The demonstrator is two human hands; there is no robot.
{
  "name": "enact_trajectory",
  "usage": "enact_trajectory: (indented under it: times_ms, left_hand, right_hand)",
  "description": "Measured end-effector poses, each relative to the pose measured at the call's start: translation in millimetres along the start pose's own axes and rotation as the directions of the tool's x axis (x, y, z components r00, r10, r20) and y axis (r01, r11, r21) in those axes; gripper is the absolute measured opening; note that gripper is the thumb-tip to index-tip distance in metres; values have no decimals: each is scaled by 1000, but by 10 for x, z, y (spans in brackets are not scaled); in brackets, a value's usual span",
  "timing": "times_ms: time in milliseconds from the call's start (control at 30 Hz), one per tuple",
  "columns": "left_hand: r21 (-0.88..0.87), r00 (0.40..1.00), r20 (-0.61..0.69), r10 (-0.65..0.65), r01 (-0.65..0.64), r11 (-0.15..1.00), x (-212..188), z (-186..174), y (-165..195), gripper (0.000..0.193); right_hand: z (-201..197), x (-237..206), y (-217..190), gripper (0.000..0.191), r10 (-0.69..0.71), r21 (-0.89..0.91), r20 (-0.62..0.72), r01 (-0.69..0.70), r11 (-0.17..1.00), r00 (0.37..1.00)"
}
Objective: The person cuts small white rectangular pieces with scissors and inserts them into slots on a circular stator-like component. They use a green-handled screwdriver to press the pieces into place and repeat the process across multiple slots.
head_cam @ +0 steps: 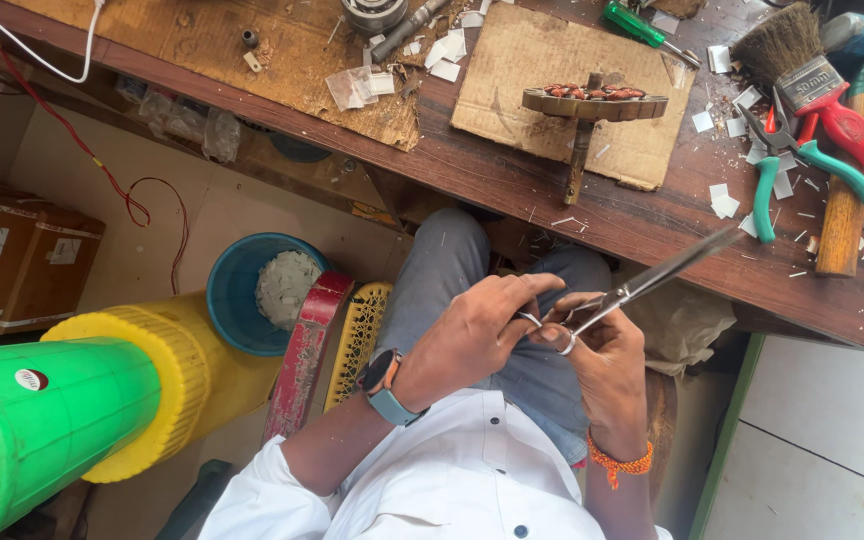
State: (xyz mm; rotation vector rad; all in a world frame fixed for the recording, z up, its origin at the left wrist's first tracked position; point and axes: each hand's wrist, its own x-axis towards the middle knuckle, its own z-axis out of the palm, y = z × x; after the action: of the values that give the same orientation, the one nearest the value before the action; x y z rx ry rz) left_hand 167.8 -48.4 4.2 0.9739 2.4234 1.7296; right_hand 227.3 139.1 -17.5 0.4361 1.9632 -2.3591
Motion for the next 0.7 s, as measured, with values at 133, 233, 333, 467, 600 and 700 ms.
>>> enact_trajectory:
  times_ms: [133,233,333,467,600,700]
  left_hand:
    - [-441,880,279,-384,473,763,-39,86,-124,36]
    - [-621,816,395,-422,575,532,-81,125,-248,24]
    - [-618,820,349,-454,565,546,-157,216,-262,18]
    - [-394,957,156,-244,287,873,-199,217,-218,13]
    - [-146,996,61,-69,78,986,-177,201,-67,19]
    - [-212,994,18,-105,107,971,-109,168,-9,20]
  right_hand:
    - [-125,-47,6,31,16,10,38,-17,1000,999]
    - [-143,-102,65,33,-2,-101,45,7,995,999]
    - [-105,-147,175,29,10,-169,10,-8,986,1000]
    - [-81,-156,288,32,16,-47,25,-15,999,1000]
    - [-62,-148,291,37,-21,16,10,21,1000,1000]
    - [-54,-131,214,35,-66,31,-36,67,997,997]
